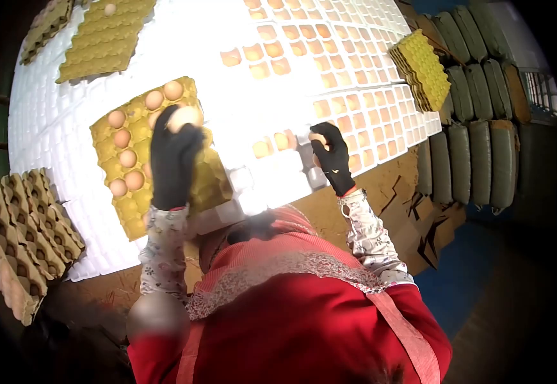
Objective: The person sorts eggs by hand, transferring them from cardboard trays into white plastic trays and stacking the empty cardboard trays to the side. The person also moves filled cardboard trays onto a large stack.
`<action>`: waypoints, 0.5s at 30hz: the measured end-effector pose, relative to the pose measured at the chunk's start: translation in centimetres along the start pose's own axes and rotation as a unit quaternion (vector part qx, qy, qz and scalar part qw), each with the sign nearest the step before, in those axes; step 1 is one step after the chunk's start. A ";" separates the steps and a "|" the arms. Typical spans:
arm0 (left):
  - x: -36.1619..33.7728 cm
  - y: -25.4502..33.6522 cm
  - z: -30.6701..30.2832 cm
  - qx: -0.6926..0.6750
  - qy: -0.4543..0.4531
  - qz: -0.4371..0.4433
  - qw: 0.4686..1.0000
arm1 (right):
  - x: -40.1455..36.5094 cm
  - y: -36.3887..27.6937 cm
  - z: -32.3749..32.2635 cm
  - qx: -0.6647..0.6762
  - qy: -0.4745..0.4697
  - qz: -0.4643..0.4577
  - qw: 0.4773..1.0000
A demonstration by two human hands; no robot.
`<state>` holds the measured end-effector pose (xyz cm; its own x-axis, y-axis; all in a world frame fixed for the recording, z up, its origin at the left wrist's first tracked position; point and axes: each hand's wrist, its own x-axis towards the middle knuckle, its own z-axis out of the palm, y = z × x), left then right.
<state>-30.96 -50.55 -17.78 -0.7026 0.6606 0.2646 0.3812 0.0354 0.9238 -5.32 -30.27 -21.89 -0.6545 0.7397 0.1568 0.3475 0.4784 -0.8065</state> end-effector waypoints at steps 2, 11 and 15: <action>1.1 -1.9 -3.8 -0.034 0.087 -0.063 0.994 | 0.0 2.1 2.0 -0.022 -0.032 0.008 0.999; 13.5 -10.5 -14.2 -0.175 0.199 -0.214 0.940 | 0.7 6.4 4.0 -0.134 -0.028 0.057 0.989; 20.2 -15.5 -15.6 -0.171 0.166 -0.233 0.943 | 3.1 6.3 4.3 -0.171 -0.010 0.058 0.984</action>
<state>-60.38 -49.46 -22.44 -0.9172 0.3595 -0.1717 -0.1909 -0.0181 0.9814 -8.06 -27.03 -28.90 -0.6091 0.7907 0.0617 0.6236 0.5256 -0.5786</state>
